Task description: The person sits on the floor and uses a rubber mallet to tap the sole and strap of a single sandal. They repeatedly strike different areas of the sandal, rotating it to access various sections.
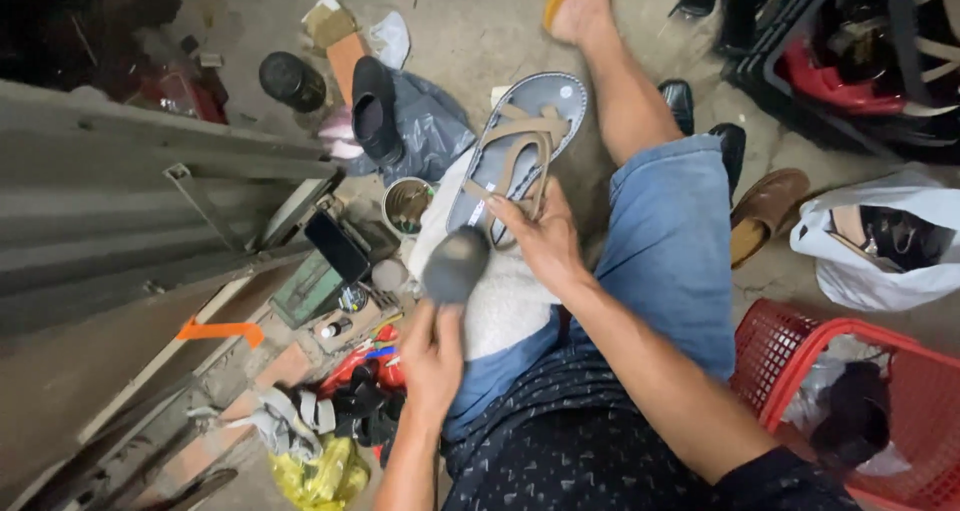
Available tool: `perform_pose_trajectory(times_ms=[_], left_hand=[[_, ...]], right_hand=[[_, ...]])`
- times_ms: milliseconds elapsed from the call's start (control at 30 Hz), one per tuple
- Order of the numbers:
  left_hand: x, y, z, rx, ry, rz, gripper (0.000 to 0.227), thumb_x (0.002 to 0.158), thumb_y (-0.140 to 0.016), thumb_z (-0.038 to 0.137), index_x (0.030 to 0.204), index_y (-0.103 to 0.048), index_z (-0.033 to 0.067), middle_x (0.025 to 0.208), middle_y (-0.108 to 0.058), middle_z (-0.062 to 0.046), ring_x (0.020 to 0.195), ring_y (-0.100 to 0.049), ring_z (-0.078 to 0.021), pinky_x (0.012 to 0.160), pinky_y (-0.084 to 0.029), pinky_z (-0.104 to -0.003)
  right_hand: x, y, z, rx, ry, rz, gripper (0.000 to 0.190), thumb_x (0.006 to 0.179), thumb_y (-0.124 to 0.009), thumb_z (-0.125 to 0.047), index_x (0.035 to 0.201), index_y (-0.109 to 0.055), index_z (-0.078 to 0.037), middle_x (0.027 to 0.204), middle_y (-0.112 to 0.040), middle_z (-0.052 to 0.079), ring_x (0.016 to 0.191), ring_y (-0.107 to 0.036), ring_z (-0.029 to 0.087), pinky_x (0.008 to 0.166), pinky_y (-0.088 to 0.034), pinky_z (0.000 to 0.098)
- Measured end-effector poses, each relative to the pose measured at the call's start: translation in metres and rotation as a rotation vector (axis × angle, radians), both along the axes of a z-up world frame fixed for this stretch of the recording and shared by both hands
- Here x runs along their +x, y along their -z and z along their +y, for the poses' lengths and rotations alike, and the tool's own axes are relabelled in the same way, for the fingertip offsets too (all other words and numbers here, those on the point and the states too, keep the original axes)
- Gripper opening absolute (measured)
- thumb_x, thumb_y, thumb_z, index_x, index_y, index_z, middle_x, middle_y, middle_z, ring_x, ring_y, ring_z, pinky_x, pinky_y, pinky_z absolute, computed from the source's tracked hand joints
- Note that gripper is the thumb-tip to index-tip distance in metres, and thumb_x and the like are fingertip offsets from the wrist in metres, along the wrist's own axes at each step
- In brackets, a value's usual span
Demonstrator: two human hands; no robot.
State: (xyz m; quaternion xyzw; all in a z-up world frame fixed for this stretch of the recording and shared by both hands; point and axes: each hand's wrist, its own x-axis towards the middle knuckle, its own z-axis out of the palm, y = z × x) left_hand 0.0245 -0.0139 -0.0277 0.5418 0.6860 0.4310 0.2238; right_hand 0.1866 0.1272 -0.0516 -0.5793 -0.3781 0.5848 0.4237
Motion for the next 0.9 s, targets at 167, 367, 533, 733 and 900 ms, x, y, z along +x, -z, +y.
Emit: perform_pose_trajectory(times_ms=[167, 367, 533, 733, 900], left_hand=[[-0.002, -0.001, 0.001, 0.014, -0.008, -0.086, 0.024, 0.096, -0.067, 0.009, 0.118, -0.076, 0.0070, 0.106, -0.079, -0.014, 0.104, -0.073, -0.0250, 0.085, -0.057, -0.040], [-0.008, -0.014, 0.019, -0.115, -0.021, -0.102, 0.011, 0.097, -0.069, 0.013, 0.106, -0.073, 0.0079, 0.091, -0.073, -0.013, 0.090, -0.062, -0.0187, 0.079, -0.054, -0.041], [-0.009, -0.041, 0.001, 0.035, -0.160, -0.135, 0.021, 0.094, -0.070, 0.009, 0.073, -0.070, 0.0120, 0.050, -0.054, 0.002, 0.052, -0.047, -0.0079, 0.058, -0.048, -0.025], [-0.008, -0.037, 0.022, -0.188, -0.151, -0.129, 0.026, 0.099, -0.068, 0.018, 0.075, -0.065, 0.0064, 0.064, -0.066, -0.011, 0.070, -0.049, -0.0106, 0.068, -0.047, -0.030], [-0.029, -0.007, 0.005, -0.034, -0.203, 0.020, 0.027, 0.098, -0.071, 0.015, 0.073, -0.064, 0.0082, 0.061, -0.057, -0.015, 0.060, -0.054, -0.0204, 0.066, -0.046, -0.034]], right_hand=[[-0.001, -0.041, 0.005, 0.034, 0.018, 0.069, 0.042, 0.085, -0.089, -0.034, 0.101, -0.058, -0.009, 0.087, -0.073, 0.006, 0.084, -0.068, 0.012, 0.082, -0.058, 0.0320], [-0.001, -0.046, 0.006, 0.007, -0.043, 0.005, 0.045, 0.085, -0.087, -0.044, 0.100, -0.060, -0.011, 0.085, -0.072, 0.006, 0.083, -0.071, 0.017, 0.083, -0.058, 0.0362], [0.010, -0.055, 0.000, -0.026, -0.215, -0.050, 0.041, 0.085, -0.084, -0.049, 0.098, -0.065, -0.014, 0.080, -0.074, 0.006, 0.079, -0.075, 0.019, 0.079, -0.060, 0.0373], [0.014, -0.086, 0.008, -0.057, -0.422, -0.222, 0.048, 0.088, -0.077, -0.046, 0.109, -0.066, -0.004, 0.099, -0.076, 0.025, 0.098, -0.074, 0.044, 0.084, -0.057, 0.0522], [0.016, -0.061, -0.001, -0.051, -0.514, -0.312, 0.052, 0.085, -0.078, -0.050, 0.102, -0.064, -0.004, 0.098, -0.072, 0.029, 0.100, -0.070, 0.050, 0.080, -0.054, 0.0529]])
